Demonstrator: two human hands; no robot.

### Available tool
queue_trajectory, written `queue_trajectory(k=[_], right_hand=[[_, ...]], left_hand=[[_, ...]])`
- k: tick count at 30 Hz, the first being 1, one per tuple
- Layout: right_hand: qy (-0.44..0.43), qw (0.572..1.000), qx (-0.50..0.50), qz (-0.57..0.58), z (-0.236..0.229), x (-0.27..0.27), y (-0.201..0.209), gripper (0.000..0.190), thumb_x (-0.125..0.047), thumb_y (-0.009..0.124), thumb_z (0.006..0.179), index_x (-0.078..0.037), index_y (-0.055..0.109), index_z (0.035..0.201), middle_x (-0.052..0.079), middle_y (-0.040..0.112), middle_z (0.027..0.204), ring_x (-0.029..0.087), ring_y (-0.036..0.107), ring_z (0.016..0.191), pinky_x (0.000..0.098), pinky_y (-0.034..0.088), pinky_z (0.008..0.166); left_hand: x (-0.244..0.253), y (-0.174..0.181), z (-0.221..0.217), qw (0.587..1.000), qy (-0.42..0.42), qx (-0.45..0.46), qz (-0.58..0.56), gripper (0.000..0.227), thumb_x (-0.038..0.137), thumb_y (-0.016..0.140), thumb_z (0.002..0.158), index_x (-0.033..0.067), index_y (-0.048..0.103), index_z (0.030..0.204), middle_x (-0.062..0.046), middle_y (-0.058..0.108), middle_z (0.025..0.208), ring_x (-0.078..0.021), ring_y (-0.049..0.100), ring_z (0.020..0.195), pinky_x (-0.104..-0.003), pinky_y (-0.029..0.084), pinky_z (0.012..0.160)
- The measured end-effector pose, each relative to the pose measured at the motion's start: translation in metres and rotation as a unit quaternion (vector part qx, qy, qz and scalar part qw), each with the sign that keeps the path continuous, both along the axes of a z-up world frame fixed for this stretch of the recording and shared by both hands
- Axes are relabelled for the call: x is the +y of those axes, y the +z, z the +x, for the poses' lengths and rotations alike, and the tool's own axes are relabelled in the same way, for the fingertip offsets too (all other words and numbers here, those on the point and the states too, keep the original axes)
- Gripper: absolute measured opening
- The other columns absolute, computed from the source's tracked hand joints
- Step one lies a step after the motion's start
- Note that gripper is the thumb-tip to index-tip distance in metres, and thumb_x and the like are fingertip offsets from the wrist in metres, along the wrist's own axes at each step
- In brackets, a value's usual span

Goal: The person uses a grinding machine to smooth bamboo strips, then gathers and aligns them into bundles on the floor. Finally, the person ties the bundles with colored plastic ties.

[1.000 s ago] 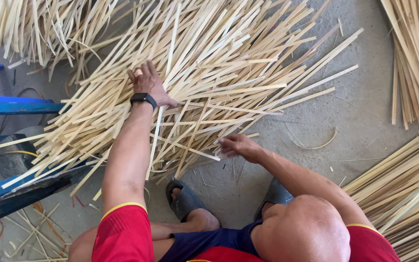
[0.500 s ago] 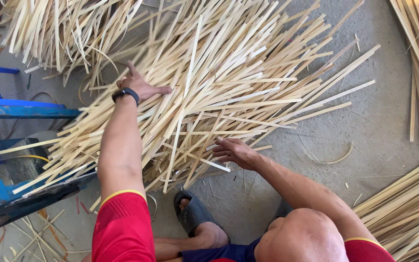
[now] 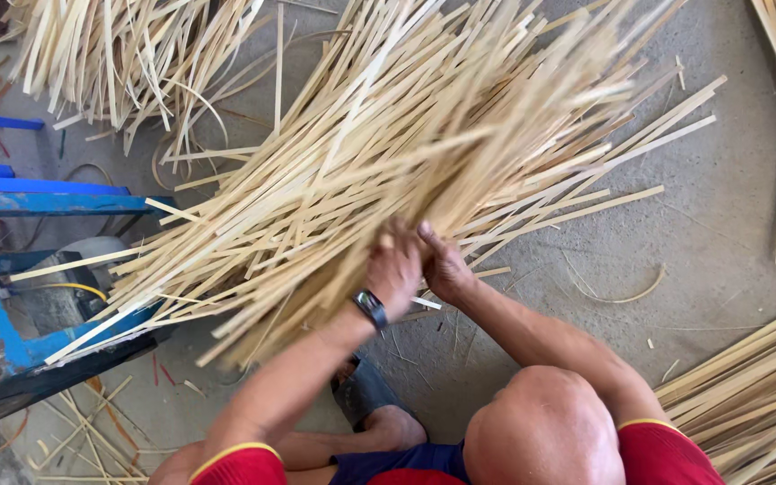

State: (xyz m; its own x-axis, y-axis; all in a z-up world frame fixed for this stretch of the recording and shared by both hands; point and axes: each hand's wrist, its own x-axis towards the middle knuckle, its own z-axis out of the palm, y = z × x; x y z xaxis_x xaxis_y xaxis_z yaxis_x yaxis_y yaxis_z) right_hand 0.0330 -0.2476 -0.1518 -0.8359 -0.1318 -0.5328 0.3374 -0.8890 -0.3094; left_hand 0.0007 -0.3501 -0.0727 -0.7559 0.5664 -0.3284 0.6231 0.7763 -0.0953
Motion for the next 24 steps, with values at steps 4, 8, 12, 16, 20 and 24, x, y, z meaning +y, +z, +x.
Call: queue_trajectory(k=[4, 8, 12, 16, 20, 24], right_hand=[[-0.013, 0.994, -0.097, 0.058, 0.033, 0.032, -0.013, 0.053, -0.008, 0.078, 0.082, 0.01, 0.057, 0.127, 0.024, 0.068, 0.119, 0.034, 0.071, 0.107, 0.0449, 0.061, 0.099], [-0.004, 0.997, -0.071, -0.004, 0.055, 0.056, -0.027, 0.043, -0.006, 0.074, 0.087, 0.012, 0.062, 0.124, 0.021, 0.069, 0.115, 0.03, 0.071, 0.1, 0.0461, 0.06, 0.093], [-0.007, 0.994, -0.102, 0.05, 0.064, 0.058, -0.028, 0.043, -0.004, 0.073, 0.08, 0.008, 0.062, 0.12, 0.019, 0.072, 0.109, 0.032, 0.073, 0.096, 0.0471, 0.061, 0.092], [-0.039, 0.993, -0.096, 0.06, 0.076, 0.059, -0.024, 0.047, -0.007, 0.074, 0.079, 0.008, 0.06, 0.122, 0.018, 0.072, 0.111, 0.032, 0.073, 0.099, 0.0476, 0.06, 0.094], [-0.077, 0.995, -0.061, -0.033, 0.08, 0.064, -0.024, 0.062, -0.021, 0.076, 0.084, 0.009, 0.055, 0.134, 0.021, 0.069, 0.121, 0.034, 0.068, 0.111, 0.0485, 0.056, 0.103], [-0.061, 0.997, -0.037, -0.022, 0.078, 0.076, -0.015, 0.082, -0.04, 0.078, 0.076, 0.0, 0.05, 0.141, 0.02, 0.064, 0.13, 0.034, 0.066, 0.117, 0.0554, 0.055, 0.099]], left_hand=[[0.022, 0.03, 0.041, 0.97, -0.038, -0.206, -0.125, 0.107, 0.057, 0.077, 0.082, -0.0116, 0.03, 0.149, -0.046, 0.033, 0.148, -0.0402, 0.067, 0.098, -0.045, 0.057, 0.084], [0.025, 0.036, -0.025, 0.964, 0.067, -0.237, 0.103, 0.083, 0.077, 0.065, 0.084, 0.0171, 0.058, 0.14, -0.016, 0.072, 0.124, -0.0257, 0.071, 0.099, -0.043, 0.058, 0.078], [-0.002, 0.017, -0.162, 0.982, 0.144, 0.066, 0.103, 0.128, 0.092, 0.057, 0.072, -0.0003, 0.022, 0.155, -0.034, 0.03, 0.155, -0.046, 0.034, 0.14, -0.063, 0.024, 0.112], [-0.021, -0.024, -0.142, 0.978, 0.192, -0.066, 0.038, 0.12, 0.095, 0.027, 0.081, 0.0039, 0.015, 0.159, -0.039, 0.003, 0.163, -0.0504, 0.002, 0.15, -0.064, 0.0, 0.118], [-0.01, -0.055, -0.048, 0.975, 0.156, -0.12, 0.102, 0.127, 0.095, 0.015, 0.072, 0.009, 0.017, 0.166, -0.029, 0.046, 0.15, -0.0426, 0.047, 0.142, -0.065, 0.024, 0.131], [0.018, -0.053, 0.008, 0.955, 0.143, -0.197, 0.168, 0.152, 0.102, 0.053, 0.061, -0.0043, 0.01, 0.161, -0.041, 0.042, 0.139, -0.0466, 0.058, 0.107, -0.057, 0.057, 0.082]])
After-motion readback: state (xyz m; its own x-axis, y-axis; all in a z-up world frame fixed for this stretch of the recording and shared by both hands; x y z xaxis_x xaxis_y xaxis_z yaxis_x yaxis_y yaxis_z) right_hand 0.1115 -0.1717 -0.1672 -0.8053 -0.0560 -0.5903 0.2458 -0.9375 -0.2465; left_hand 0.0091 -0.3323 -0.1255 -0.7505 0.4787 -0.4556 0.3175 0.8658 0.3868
